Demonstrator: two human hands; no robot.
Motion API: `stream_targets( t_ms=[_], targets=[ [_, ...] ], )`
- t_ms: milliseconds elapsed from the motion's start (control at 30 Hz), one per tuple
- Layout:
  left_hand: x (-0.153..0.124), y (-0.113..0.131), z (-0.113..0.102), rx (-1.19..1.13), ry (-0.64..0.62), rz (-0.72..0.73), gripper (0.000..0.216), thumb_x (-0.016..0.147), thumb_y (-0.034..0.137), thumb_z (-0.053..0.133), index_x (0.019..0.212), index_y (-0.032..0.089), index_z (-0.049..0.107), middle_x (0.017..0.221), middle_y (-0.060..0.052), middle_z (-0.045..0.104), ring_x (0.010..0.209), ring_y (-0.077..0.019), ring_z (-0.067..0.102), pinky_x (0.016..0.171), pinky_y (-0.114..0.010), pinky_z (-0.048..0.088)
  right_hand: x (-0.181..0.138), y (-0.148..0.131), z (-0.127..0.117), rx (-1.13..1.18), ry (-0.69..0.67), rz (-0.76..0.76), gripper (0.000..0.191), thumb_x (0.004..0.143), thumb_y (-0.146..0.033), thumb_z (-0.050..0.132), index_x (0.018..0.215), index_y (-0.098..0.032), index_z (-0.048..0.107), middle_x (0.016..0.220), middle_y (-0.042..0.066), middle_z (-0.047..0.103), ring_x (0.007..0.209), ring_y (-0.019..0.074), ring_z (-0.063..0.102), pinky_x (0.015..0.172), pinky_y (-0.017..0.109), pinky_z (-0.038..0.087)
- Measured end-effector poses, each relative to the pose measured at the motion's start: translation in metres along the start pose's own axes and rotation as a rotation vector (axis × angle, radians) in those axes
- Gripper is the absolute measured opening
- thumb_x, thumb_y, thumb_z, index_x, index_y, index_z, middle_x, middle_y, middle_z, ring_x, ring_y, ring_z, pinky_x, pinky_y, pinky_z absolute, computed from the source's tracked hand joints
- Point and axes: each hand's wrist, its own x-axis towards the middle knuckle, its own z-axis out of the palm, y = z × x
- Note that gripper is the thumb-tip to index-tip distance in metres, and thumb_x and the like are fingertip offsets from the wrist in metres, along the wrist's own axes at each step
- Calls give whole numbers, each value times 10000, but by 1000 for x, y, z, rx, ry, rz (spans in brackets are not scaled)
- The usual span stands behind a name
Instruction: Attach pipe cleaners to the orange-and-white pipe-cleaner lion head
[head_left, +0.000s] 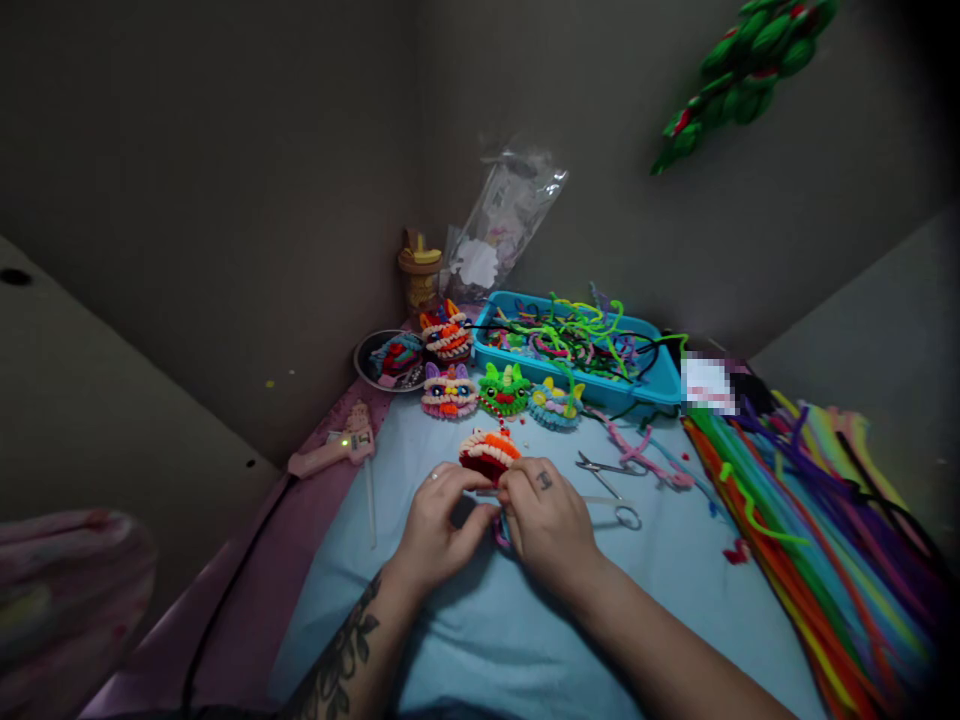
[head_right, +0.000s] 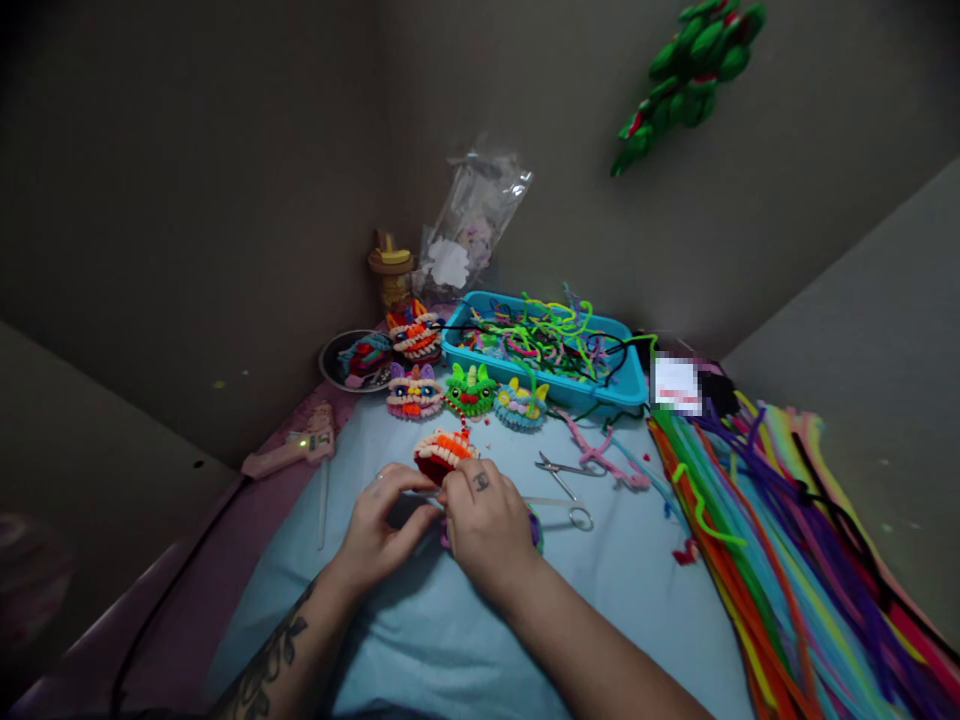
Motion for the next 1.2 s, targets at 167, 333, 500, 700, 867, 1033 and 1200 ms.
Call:
stream_targets(
  t_ms=[167, 333, 500, 700, 867, 1033, 1200],
  targets=[
    [-2, -3, 2, 33, 18, 7, 56, 875, 150, 569, 860, 193, 600, 762, -32, 681, 726, -167, 603, 682, -296, 468, -1, 3, -1, 99, -15, 10, 131, 883, -158, 471, 856, -180, 598, 1022, 117, 598, 902, 228, 530, 744, 349, 487],
    [-2, -4, 2, 33, 6, -20, 63, 879, 156, 562, 853, 192, 607, 764, -31, 681, 726, -168, 604, 683, -295, 466, 1, 8, -8, 193, -89, -7, 99, 858, -206, 522, 897, -181, 609, 1153, 130, 555, 999, 254, 527, 795, 389, 512],
    [-1, -5, 2, 6, -31, 5, 110, 874, 126, 549, 932, 183, 623, 827, -50, 706, 773, -177, 621, 735, -314, 476, 2, 8, -8, 187, -84, -45, 140, 856, -152, 509, 907, -184, 635, 1103, 111, 600, 951, 239, 525, 782, 375, 514],
    [-3, -2, 0, 3, -21, -10, 183, 888, 120, 498, 1023, 178, 607, 899, -62, 703, 832, -181, 624, 756, -316, 478, 1, 7, -4, 96, -69, -60, 149, 862, -146, 514, 877, -182, 658, 1126, 106, 622, 907, 237, 515, 719, 355, 510],
    [-3, -2, -1, 26, -13, -24, 155, 871, 116, 525, 985, 184, 604, 874, -54, 695, 826, -180, 621, 769, -319, 478, 1, 5, -3, 21, -63, -54, 165, 859, -128, 507, 878, -157, 668, 1134, 120, 630, 880, 242, 514, 693, 363, 516],
    [-5, -5, 2, 42, -7, -58, 136, 879, 107, 515, 935, 190, 607, 834, -46, 686, 788, -173, 612, 736, -305, 477, 0, 5, -6, 85, -134, -50, 300, 866, -142, 501, 1140, -146, 622, 1232, 139, 572, 997, 266, 522, 802, 407, 538],
    [-7, -4, 1, 29, -17, -109, 152, 871, 123, 545, 990, 199, 601, 899, -46, 690, 850, -180, 616, 779, -313, 477, -2, 9, -11, 217, -89, -36, 286, 857, -99, 471, 1115, -132, 588, 1179, 159, 541, 1054, 247, 538, 887, 397, 530]
  ],
)
